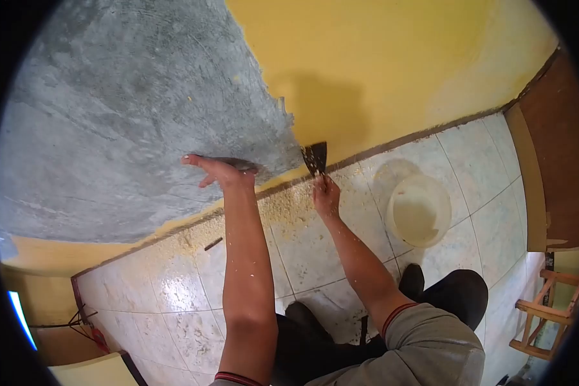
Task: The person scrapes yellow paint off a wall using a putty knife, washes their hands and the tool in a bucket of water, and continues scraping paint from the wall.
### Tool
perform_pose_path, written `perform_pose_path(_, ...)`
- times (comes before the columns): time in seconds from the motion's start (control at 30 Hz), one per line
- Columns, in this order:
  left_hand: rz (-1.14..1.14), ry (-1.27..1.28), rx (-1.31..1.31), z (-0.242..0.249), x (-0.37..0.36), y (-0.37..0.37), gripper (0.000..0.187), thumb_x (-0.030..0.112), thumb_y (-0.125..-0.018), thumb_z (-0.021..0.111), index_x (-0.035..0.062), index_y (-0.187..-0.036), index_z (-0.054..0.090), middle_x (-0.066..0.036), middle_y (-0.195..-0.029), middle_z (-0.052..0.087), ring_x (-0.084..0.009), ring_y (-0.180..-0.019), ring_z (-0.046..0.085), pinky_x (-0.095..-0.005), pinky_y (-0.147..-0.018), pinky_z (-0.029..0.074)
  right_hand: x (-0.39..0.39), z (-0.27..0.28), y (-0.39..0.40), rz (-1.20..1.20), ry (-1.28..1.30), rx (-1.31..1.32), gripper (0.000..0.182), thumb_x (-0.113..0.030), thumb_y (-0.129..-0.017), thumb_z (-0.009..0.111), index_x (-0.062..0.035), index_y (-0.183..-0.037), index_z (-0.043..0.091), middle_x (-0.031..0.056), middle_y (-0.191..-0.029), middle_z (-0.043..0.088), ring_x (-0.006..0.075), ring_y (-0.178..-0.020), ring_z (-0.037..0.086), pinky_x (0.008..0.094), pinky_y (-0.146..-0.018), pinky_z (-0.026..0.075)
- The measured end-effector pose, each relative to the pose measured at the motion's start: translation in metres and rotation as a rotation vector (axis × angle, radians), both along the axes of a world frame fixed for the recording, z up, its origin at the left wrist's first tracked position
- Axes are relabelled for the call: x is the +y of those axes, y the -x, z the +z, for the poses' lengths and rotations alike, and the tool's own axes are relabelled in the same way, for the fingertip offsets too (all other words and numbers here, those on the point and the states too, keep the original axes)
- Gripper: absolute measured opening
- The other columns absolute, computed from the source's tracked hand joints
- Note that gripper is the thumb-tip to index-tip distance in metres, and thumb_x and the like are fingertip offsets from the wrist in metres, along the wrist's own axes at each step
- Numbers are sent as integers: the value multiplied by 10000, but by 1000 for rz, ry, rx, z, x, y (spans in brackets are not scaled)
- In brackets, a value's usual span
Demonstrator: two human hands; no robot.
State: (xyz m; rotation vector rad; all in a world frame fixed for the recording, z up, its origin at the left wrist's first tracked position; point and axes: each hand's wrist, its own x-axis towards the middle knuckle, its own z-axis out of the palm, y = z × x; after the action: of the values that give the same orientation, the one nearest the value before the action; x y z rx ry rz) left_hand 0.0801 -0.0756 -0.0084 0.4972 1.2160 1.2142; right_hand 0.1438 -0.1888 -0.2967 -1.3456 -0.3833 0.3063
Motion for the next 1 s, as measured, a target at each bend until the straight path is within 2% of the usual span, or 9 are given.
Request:
perform_pose_path(0.13,-5,19,-14,-1,5,1,1334,1028,-630,271,222,-1454,-400,-129,-1624,-233,-473,-1492,27,-751,-1109,153,-2,14,8,13,-20,153,301,-307,-1022,569,-99,-815,504,-44,-601,459,51,-513,441,237,-469,374)
perform_pose_path(0.2,-6,29,-8,-11,2,3,1338,1030,-625,272,223,-1456,-398,-135,-1627,-222,-475,-1491,34,-749,-1110,155,10,40,-4,-7,110,-44,311,-270,-993,580,-1,-838,559,53,-638,489,117,-626,431,313,-576,389)
perform_pose_path(0.3,-21,16,76,-24,4,11,1331,1027,-631,268,220,-1468,-380,-137,-1627,-221,-470,-1493,26,-740,-1115,168,12,54,-11,54,-1,-118,281,-246,-1018,560,-69,-811,493,-44,-622,471,46,-546,443,247,-478,360)
perform_pose_path(0.4,-30,-47,81,-11,12,6,1327,1025,-636,266,218,-1476,-369,-138,-1626,-220,-467,-1494,20,-734,-1119,176,-12,-9,-8,21,29,-44,307,-255,-1018,571,-72,-787,487,-38,-618,473,55,-520,430,256,-480,351)
perform_pose_path(0.6,11,122,19,-15,14,6,1313,1021,-642,269,239,-1434,-427,-105,-1642,-183,-438,-1503,25,-730,-1124,153,0,33,-12,11,71,-62,364,-314,-1024,567,-86,-752,487,-32,-611,465,64,-501,420,257,-462,348)
perform_pose_path(0.77,-14,14,-127,-2,7,2,1314,1017,-650,261,218,-1421,-442,-119,-1642,-171,-449,-1499,27,-738,-1119,155,2,-17,-8,-12,43,-19,334,-310,-1016,571,-85,-778,510,-41,-583,435,62,-510,430,261,-451,349)
perform_pose_path(0.83,-34,-97,-165,-25,10,9,1305,1017,-650,249,220,-1454,-401,-122,-1632,-210,-466,-1495,4,-745,-1109,178,4,15,-11,15,76,72,310,-276,-989,601,24,-911,621,92,-713,595,140,-700,519,319,-641,437)
perform_pose_path(0.97,-42,-1,-67,-38,-7,25,1308,1023,-641,246,229,-1434,-425,-114,-1623,-241,-472,-1492,-13,-758,-1099,168,6,48,-16,87,188,-49,331,-310,-987,596,15,-954,647,167,-749,647,207,-672,601,378,-610,456)
perform_pose_path(1.0,-53,-5,-68,-30,-3,20,1309,1025,-638,245,231,-1429,-430,-112,-1621,-249,-474,-1492,-18,-762,-1096,165,3,37,-10,-41,144,-201,370,-324,-1024,553,-68,-758,532,-33,-580,481,64,-521,454,256,-470,365)
